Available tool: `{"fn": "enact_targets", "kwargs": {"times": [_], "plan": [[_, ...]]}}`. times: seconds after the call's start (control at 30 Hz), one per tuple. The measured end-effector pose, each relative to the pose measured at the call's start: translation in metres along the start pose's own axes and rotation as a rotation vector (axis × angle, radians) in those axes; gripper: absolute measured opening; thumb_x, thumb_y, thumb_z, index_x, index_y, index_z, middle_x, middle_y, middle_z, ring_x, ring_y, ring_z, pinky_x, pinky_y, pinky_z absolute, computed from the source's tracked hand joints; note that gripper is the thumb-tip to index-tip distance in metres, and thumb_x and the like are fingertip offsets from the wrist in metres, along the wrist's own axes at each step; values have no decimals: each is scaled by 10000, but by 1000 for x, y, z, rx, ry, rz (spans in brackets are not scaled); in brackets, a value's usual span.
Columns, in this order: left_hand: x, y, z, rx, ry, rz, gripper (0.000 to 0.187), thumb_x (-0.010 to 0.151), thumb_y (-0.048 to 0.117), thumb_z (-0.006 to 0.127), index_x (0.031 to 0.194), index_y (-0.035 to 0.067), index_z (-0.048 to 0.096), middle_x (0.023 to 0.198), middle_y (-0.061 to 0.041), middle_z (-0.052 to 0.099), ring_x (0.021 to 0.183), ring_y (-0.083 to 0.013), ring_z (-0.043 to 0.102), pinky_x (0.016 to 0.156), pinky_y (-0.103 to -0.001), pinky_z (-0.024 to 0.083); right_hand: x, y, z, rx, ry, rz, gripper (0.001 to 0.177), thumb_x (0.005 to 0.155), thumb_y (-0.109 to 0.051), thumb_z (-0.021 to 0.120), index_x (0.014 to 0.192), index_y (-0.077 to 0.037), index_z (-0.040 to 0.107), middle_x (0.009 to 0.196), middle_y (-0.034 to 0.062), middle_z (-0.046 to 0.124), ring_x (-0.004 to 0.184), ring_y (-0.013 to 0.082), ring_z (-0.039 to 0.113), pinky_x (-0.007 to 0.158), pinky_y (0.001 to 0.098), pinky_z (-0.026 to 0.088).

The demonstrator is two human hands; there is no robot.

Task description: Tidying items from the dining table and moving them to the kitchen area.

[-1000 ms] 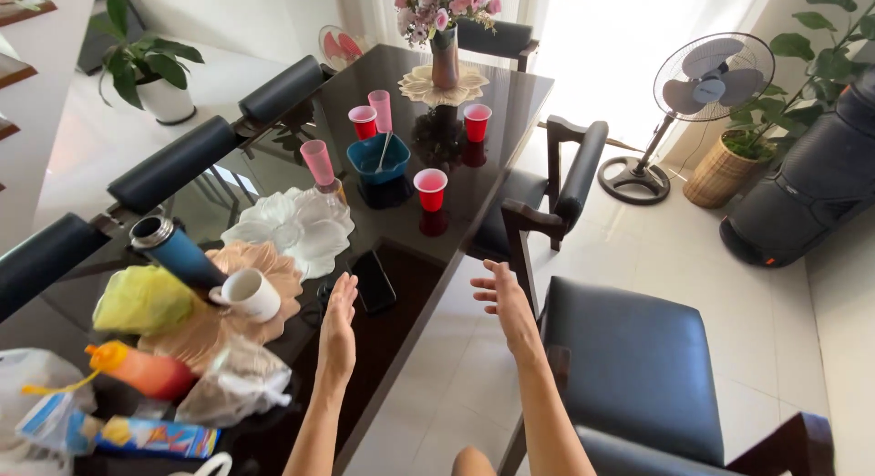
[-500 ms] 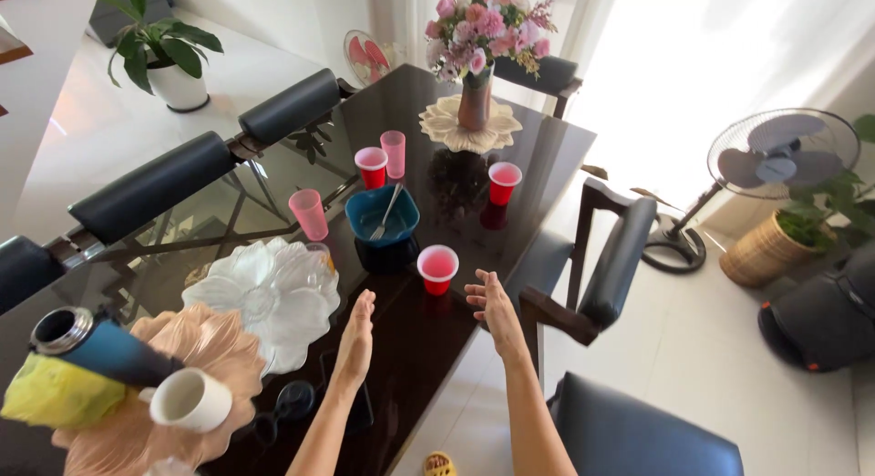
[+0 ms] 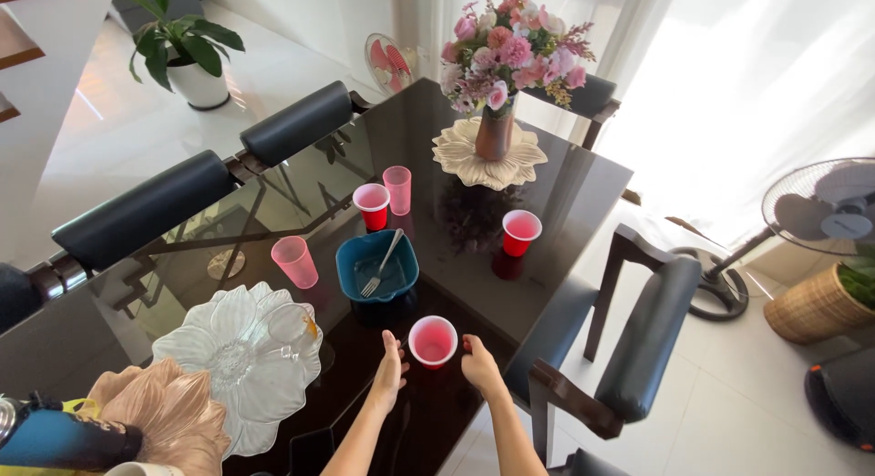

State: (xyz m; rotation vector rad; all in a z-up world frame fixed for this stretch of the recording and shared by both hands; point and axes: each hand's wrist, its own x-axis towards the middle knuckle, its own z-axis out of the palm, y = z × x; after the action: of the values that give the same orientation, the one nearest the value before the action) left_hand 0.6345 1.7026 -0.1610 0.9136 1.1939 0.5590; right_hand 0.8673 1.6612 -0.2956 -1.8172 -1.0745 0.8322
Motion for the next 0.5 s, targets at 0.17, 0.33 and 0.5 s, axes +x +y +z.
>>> {"fn": "enact_targets", "kwargs": {"times": [0.17,0.33,0.5], "plan": [[5,10,15,12,-5,-21,1195,718,943,84,1624,185,271,1621,-110,386,1429,-357,459,1123,-555,341,-36,-115,-25,94,-137,160,927,676,79,717,1508,-177,399,1351,85,637,1192,248,661,1017,359,529],[-8,42,20,27,-32,46,1153,720,911,63,1597,232,376,1541,-58,518,1380,-260,481,1053,-521,362,-36,-164,-21,130,-165,24,925,628,74,847,1447,-149,479,1250,65,700,1192,190,649,994,330,517],[0,60,-14,-105,18,194,1097,781,892,114,1604,185,271,1518,-57,534,1307,-228,548,1089,-478,373,-20,-199,-11,316,-211,-134,806,642,43,877,1379,-62,568,1234,84,723,1152,211,684,964,326,561]]}}
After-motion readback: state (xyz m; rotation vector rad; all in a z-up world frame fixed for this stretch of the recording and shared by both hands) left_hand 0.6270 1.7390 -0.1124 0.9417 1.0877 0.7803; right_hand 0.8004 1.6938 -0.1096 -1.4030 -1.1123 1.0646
